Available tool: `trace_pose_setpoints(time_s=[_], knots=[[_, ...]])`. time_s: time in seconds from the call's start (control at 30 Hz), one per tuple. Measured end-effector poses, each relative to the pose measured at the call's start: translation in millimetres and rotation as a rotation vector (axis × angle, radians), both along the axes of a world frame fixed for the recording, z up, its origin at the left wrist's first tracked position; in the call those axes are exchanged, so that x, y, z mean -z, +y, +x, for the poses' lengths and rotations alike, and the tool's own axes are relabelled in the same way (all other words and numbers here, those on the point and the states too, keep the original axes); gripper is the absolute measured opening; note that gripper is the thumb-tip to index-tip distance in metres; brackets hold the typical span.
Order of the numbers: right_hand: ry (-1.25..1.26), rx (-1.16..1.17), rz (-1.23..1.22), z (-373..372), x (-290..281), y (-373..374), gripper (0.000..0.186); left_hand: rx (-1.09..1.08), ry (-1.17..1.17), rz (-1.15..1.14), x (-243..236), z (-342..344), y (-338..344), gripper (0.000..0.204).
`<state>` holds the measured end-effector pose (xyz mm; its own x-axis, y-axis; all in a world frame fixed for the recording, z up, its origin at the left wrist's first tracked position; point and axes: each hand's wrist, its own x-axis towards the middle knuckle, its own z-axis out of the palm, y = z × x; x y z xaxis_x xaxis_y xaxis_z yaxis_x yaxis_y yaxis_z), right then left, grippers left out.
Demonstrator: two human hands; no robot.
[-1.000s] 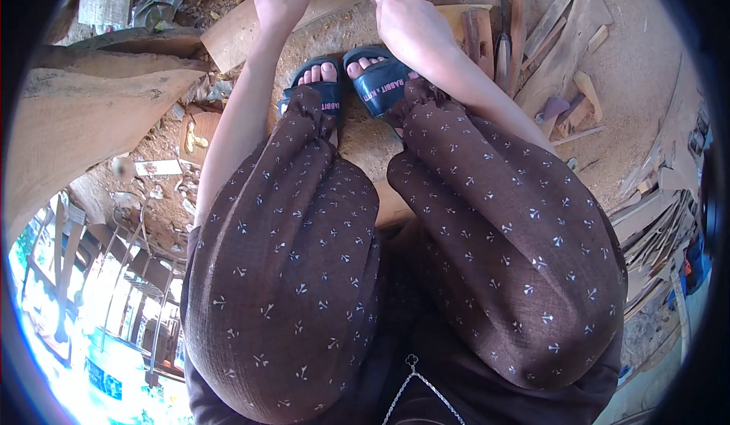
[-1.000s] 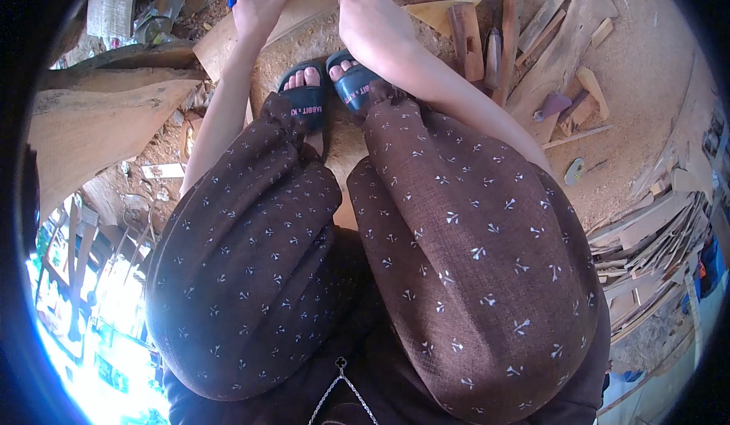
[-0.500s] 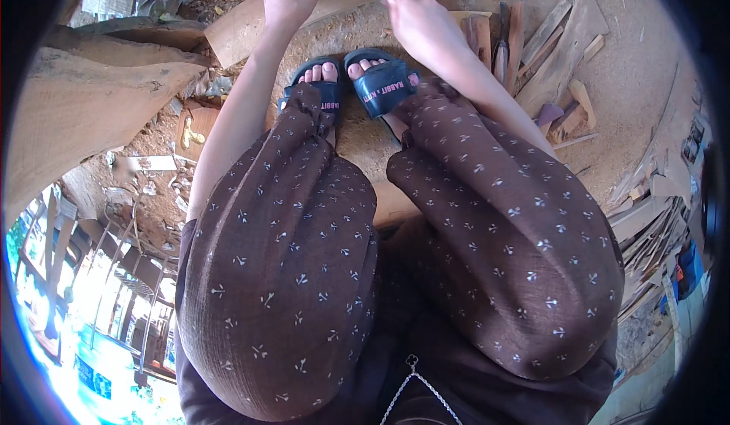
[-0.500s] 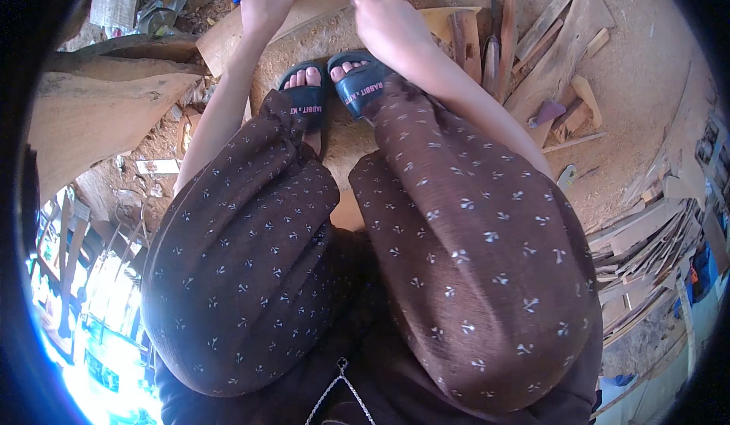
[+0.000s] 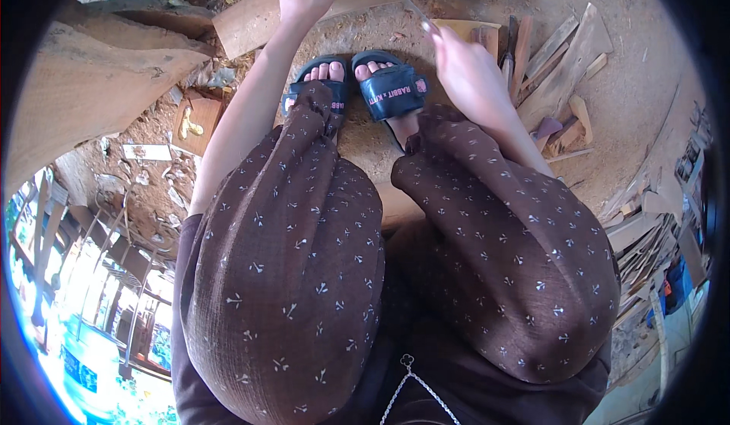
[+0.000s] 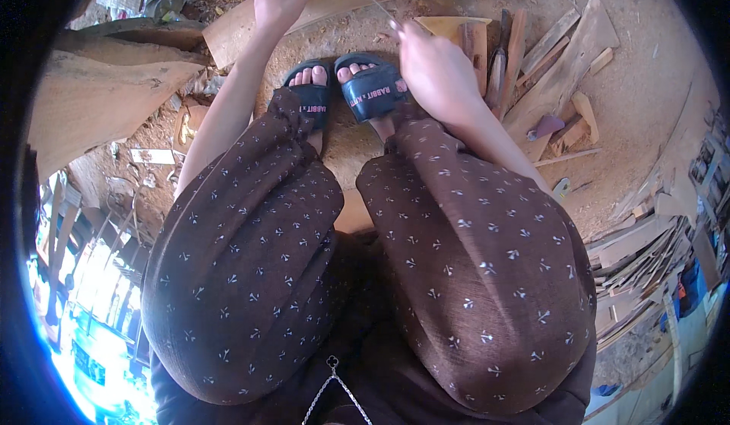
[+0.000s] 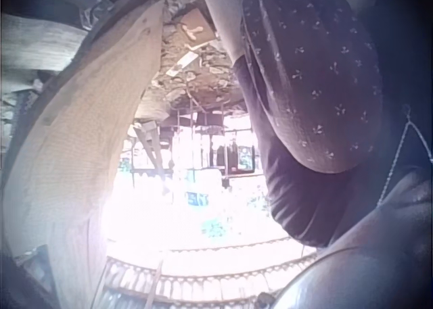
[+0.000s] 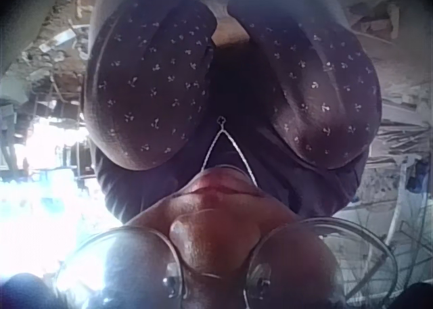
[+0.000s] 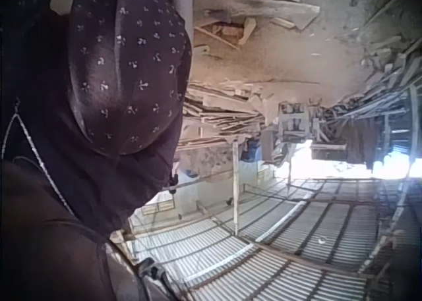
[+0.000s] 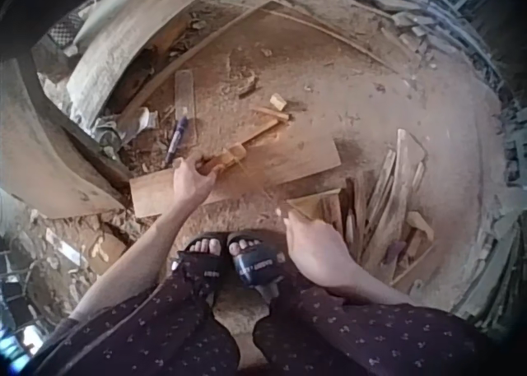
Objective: Sawing a small piece of wood into smaller segments in a workshop.
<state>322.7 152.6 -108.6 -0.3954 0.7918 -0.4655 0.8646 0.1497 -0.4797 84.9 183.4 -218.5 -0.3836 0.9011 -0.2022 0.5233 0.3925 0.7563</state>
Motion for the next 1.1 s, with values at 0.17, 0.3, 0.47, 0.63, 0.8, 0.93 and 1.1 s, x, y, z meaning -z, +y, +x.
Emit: trace_pose_setpoints(time_s=[0.17,0.3,0.47,0.63,0.8,0.93,1.1], knots=[[-0.1,-0.023,0.094,3.7,1.5,-2.0,0.022,0.033,0.052,0.016,-0.5,-3.4,1.1,0.033],[0.022,-0.01,0.12,-30.3,41.1,23.3,0.025,0.064,0.059,-0.018,0.2,-4.5,2.2,0.034],[0.079,-0.065,0.291,-72.3,79.3,60.4,0.026,0.074,0.069,-0.005,-2.2,-2.7,1.8,0.034],[0.076,-0.039,0.196,-38.6,43.9,24.2,0.022,0.052,-0.049,0.014,-3.3,-4.5,2.9,0.033],[-0.082,-0.028,0.098,-5.3,10.5,-3.1,0.023,0.028,-0.027,0.004,-1.7,-5.0,1.5,0.033],[-0.046,-0.026,0.133,-25.9,22.4,13.1,0.023,0.088,-0.002,-0.07,-1.3,-6.1,3.4,0.032],[-0.023,-0.036,0.196,-64.0,53.1,35.4,0.024,0.069,0.086,0.013,-2.3,-6.2,4.7,0.031]])
